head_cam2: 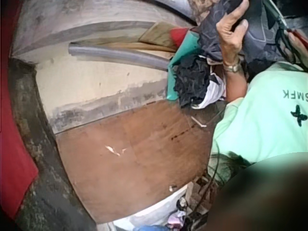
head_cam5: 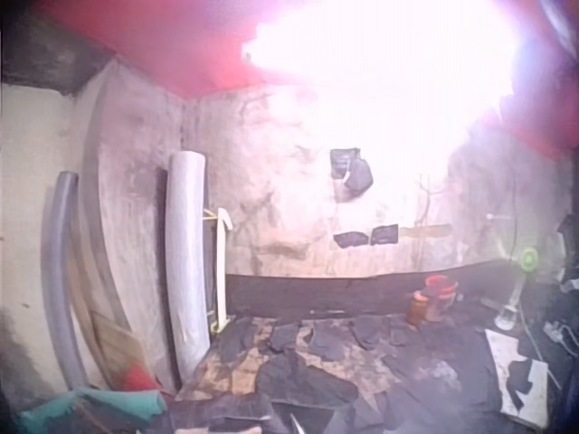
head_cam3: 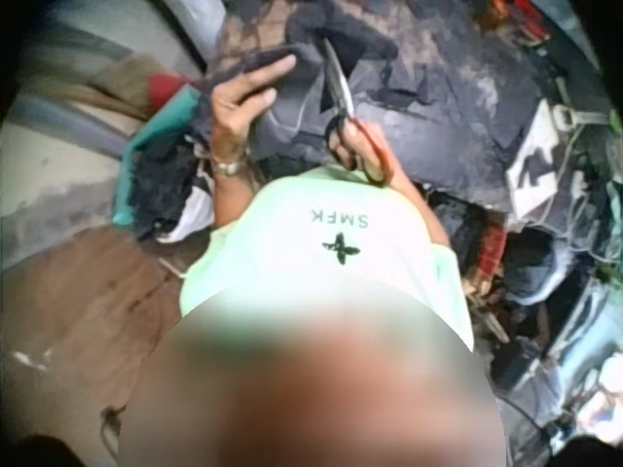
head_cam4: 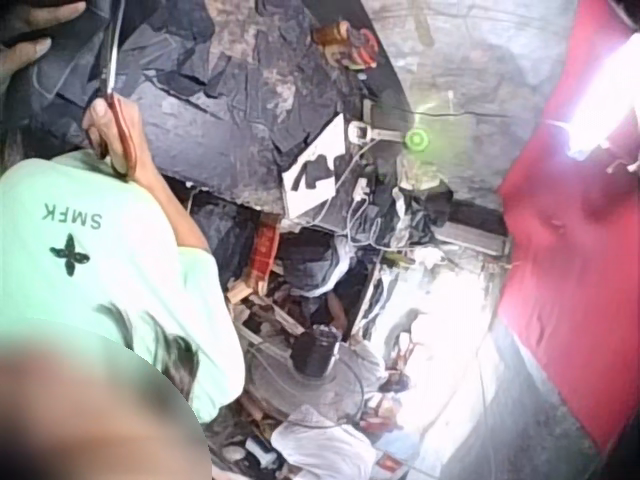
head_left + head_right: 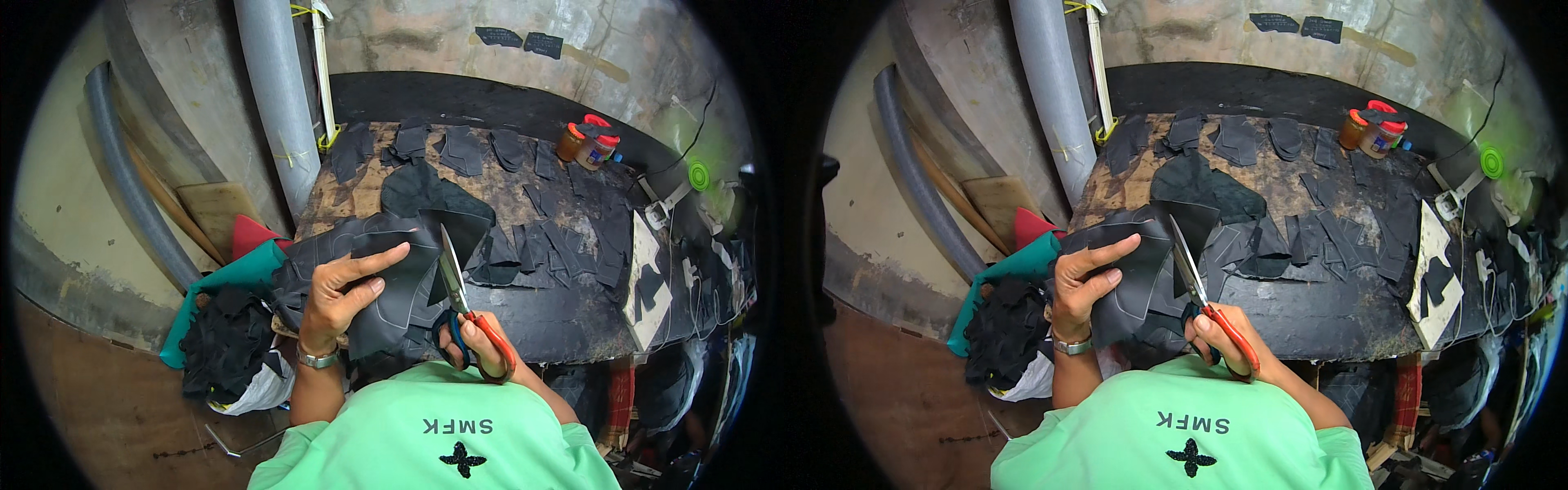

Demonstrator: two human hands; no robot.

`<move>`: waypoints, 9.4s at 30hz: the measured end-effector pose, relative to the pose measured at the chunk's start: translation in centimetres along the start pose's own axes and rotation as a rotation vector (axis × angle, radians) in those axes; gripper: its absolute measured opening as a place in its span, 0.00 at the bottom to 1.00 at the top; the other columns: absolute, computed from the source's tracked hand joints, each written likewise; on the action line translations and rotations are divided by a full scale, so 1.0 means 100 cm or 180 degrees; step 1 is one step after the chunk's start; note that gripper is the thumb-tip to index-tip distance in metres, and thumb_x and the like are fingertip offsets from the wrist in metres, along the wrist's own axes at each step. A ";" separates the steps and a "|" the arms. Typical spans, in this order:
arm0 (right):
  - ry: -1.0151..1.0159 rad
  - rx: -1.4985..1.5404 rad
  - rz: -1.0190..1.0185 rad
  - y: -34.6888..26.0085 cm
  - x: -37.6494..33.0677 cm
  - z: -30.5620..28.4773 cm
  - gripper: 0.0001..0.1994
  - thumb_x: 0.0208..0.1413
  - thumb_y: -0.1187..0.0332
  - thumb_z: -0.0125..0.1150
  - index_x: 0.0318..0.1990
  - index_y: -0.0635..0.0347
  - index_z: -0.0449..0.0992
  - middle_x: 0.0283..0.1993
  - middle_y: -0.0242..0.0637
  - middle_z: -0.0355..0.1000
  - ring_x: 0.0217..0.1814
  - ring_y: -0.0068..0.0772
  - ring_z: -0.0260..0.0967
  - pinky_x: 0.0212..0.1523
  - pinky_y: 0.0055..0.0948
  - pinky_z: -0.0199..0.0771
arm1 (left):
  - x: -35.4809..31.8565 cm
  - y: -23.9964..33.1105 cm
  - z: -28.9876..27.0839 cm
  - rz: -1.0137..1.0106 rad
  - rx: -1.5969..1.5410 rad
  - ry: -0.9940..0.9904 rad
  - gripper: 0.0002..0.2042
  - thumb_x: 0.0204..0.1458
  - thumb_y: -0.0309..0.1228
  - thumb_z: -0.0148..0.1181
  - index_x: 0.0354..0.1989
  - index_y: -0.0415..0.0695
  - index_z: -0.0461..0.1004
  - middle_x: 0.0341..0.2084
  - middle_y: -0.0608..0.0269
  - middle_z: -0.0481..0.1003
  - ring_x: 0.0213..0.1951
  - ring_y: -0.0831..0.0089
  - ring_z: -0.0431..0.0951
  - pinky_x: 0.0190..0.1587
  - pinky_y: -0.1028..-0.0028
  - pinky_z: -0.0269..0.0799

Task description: The person uses red-handled scissors to cut black rubber pieces along white chalk outlines on a workbench. They repeatedly pick up pieces, cut along the lines, and place the cut pieces back on the table among other cut rubber scraps.

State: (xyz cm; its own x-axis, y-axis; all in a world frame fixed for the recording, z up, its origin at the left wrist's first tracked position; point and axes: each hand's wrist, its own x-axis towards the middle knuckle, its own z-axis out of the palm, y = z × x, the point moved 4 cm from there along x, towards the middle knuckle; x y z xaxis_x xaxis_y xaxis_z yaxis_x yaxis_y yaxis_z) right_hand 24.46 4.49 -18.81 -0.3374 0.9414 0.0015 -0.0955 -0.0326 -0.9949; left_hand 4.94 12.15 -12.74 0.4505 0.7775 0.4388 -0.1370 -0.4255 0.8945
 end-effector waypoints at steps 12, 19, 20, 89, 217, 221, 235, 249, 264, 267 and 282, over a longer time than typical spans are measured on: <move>-0.0223 -0.0124 -0.0128 -0.008 -0.002 0.007 0.29 0.60 0.41 0.46 0.28 0.64 0.69 0.16 0.29 0.60 0.18 0.21 0.60 0.22 0.24 0.63 | -0.014 0.003 -0.007 -0.0271 -0.0626 0.0009 0.23 0.43 0.17 0.51 0.53 0.32 0.72 0.49 0.52 0.76 0.43 0.79 0.76 0.47 0.82 0.66; -0.0254 -0.0187 0.0014 -0.006 -0.003 0.009 0.29 0.59 0.42 0.47 0.25 0.64 0.68 0.14 0.29 0.60 0.16 0.20 0.59 0.17 0.23 0.59 | -0.017 0.007 -0.014 -0.0539 -0.0948 -0.0014 0.24 0.43 0.19 0.50 0.54 0.29 0.70 0.51 0.49 0.74 0.52 0.71 0.74 0.56 0.78 0.63; -0.0263 -0.0216 0.0019 -0.006 -0.003 0.008 0.28 0.59 0.42 0.47 0.25 0.64 0.68 0.14 0.29 0.60 0.15 0.20 0.59 0.17 0.22 0.58 | -0.017 0.008 -0.014 -0.0552 -0.1045 -0.0038 0.25 0.43 0.19 0.50 0.54 0.29 0.69 0.51 0.48 0.73 0.52 0.70 0.74 0.57 0.77 0.63; 0.0237 -0.0771 0.0234 0.012 0.004 -0.006 0.31 0.55 0.37 0.48 0.35 0.63 0.70 0.20 0.29 0.60 0.23 0.22 0.58 0.27 0.24 0.60 | 0.001 -0.014 0.043 -0.0372 -0.0993 0.1273 0.07 0.55 0.22 0.57 0.41 0.34 0.75 0.33 0.57 0.78 0.34 0.70 0.79 0.37 0.72 0.78; 0.0431 -0.0933 0.0654 0.008 -0.004 -0.007 0.22 0.56 0.55 0.62 0.19 0.61 0.66 0.15 0.22 0.54 0.21 0.14 0.48 0.20 0.25 0.46 | 0.007 -0.013 0.037 0.0696 -0.0526 0.1765 0.41 0.51 0.17 0.55 0.70 0.40 0.36 0.48 0.51 0.70 0.41 0.75 0.75 0.43 0.78 0.73; 0.0357 -0.0998 0.0483 0.007 0.001 -0.006 0.22 0.57 0.53 0.60 0.21 0.62 0.66 0.14 0.26 0.53 0.20 0.16 0.49 0.19 0.27 0.48 | 0.001 -0.023 0.036 0.0019 -0.0125 0.1278 0.32 0.52 0.16 0.54 0.67 0.39 0.51 0.46 0.56 0.69 0.41 0.80 0.74 0.41 0.84 0.71; 0.0224 -0.0833 -0.0097 -0.002 0.023 -0.005 0.22 0.58 0.51 0.58 0.25 0.63 0.65 0.15 0.30 0.55 0.20 0.19 0.50 0.20 0.30 0.53 | 0.006 -0.010 0.044 0.0344 -0.0375 0.0894 0.29 0.52 0.12 0.51 0.65 0.34 0.55 0.52 0.58 0.61 0.49 0.78 0.71 0.47 0.83 0.71; 0.0281 -0.0369 0.0217 0.012 0.013 -0.001 0.19 0.57 0.55 0.59 0.23 0.59 0.67 0.17 0.21 0.55 0.22 0.13 0.49 0.21 0.22 0.49 | -0.001 -0.018 0.045 0.0442 -0.0454 0.1103 0.29 0.52 0.13 0.51 0.65 0.33 0.55 0.56 0.56 0.62 0.41 0.83 0.73 0.38 0.86 0.73; 0.0105 -0.0335 -0.0125 -0.002 0.020 0.004 0.25 0.60 0.51 0.53 0.52 0.66 0.71 0.17 0.23 0.59 0.19 0.16 0.55 0.19 0.21 0.55 | -0.005 -0.019 0.053 0.0535 -0.0176 0.1109 0.27 0.53 0.15 0.53 0.64 0.36 0.59 0.53 0.61 0.66 0.23 0.97 0.61 0.19 0.90 0.57; 0.0143 -0.0271 -0.0041 0.000 0.018 0.004 0.25 0.59 0.50 0.53 0.50 0.66 0.72 0.17 0.24 0.59 0.18 0.16 0.56 0.18 0.22 0.57 | -0.007 -0.021 0.053 0.0471 -0.0115 0.1086 0.27 0.53 0.15 0.54 0.64 0.36 0.59 0.52 0.63 0.68 0.21 0.98 0.59 0.18 0.90 0.54; 0.0081 -0.0034 0.0294 0.008 0.010 0.006 0.26 0.57 0.46 0.50 0.26 0.64 0.70 0.16 0.30 0.61 0.16 0.22 0.58 0.18 0.21 0.58 | -0.003 -0.025 0.031 0.0090 -0.0625 0.1145 0.16 0.53 0.18 0.53 0.51 0.35 0.73 0.34 0.70 0.64 0.30 0.89 0.62 0.31 0.87 0.59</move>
State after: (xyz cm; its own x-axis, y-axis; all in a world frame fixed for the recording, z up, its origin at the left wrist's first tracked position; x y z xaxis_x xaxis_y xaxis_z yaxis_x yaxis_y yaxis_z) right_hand 23.53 5.20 -19.54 -0.3205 0.9427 -0.0926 -0.0552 -0.1162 -0.9917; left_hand 7.91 11.51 -15.38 0.1115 0.8939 0.4342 -0.3265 -0.3797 0.8656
